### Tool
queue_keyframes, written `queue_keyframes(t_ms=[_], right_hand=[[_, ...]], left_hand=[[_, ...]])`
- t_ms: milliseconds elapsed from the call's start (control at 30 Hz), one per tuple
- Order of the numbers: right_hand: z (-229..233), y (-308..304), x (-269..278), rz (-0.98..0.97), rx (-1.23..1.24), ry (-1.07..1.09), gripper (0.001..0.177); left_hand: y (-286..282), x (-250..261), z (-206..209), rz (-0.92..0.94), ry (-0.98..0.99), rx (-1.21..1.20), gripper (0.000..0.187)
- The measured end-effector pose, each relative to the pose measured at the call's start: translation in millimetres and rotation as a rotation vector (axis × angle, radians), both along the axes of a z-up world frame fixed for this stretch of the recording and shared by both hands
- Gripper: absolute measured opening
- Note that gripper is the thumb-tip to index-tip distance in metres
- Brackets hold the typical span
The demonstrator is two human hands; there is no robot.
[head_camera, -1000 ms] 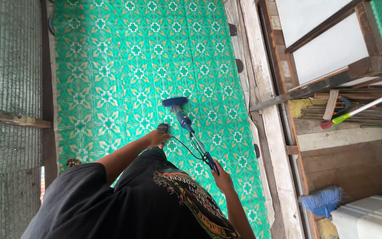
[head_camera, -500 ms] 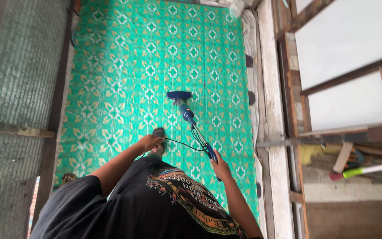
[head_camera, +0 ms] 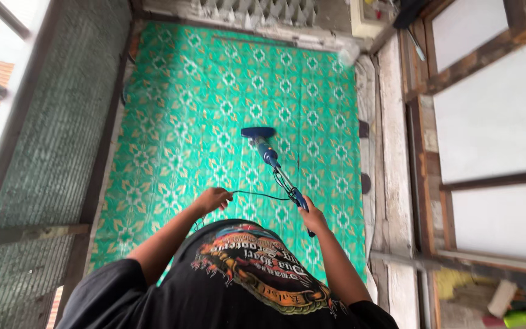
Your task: The person vacuums a green patterned floor using a blue handheld vacuum cleaner while holding and moving the power cord with their other hand.
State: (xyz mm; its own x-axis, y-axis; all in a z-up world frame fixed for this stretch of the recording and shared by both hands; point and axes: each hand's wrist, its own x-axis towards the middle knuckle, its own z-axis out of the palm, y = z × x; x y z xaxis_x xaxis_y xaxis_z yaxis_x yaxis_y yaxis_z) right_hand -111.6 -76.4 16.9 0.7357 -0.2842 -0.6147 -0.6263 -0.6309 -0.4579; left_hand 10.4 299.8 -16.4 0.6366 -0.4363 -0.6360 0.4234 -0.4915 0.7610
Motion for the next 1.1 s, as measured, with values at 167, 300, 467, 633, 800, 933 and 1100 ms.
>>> queue_keyframes(t_ms=[167, 300, 467, 633, 800, 933, 1100], right_hand=[[-11, -22, 98, 0.103, -0.048, -0.140, 0.065], [-25, -40, 178, 0.035, 0.031, 0.000, 0.066], [-44, -52, 289, 0.096, 0.032, -0.046, 0.067], [-39, -70, 414, 0.131, 0.032, -0.048, 0.070], [-41, -87, 519, 0.148, 0.095, -0.022, 0.072], [-45, -83, 571, 0.178, 0.117, -0.016, 0.074], [-52, -65, 591, 0.197, 0.114, -0.029, 0.074]], left_hand=[[-7, 58, 5, 0.087, 0.022, 0.004, 0.042], [-9, 116, -8, 0.141, 0.008, 0.010, 0.038], [-24, 201, -36, 0.205, 0.001, -0.009, 0.038], [-57, 297, -30, 0.232, 0.038, 0.034, 0.036], [-83, 382, -18, 0.234, -0.029, 0.072, 0.038], [-86, 412, -15, 0.274, -0.069, 0.063, 0.038], [-74, 417, -23, 0.385, -0.077, 0.029, 0.037]])
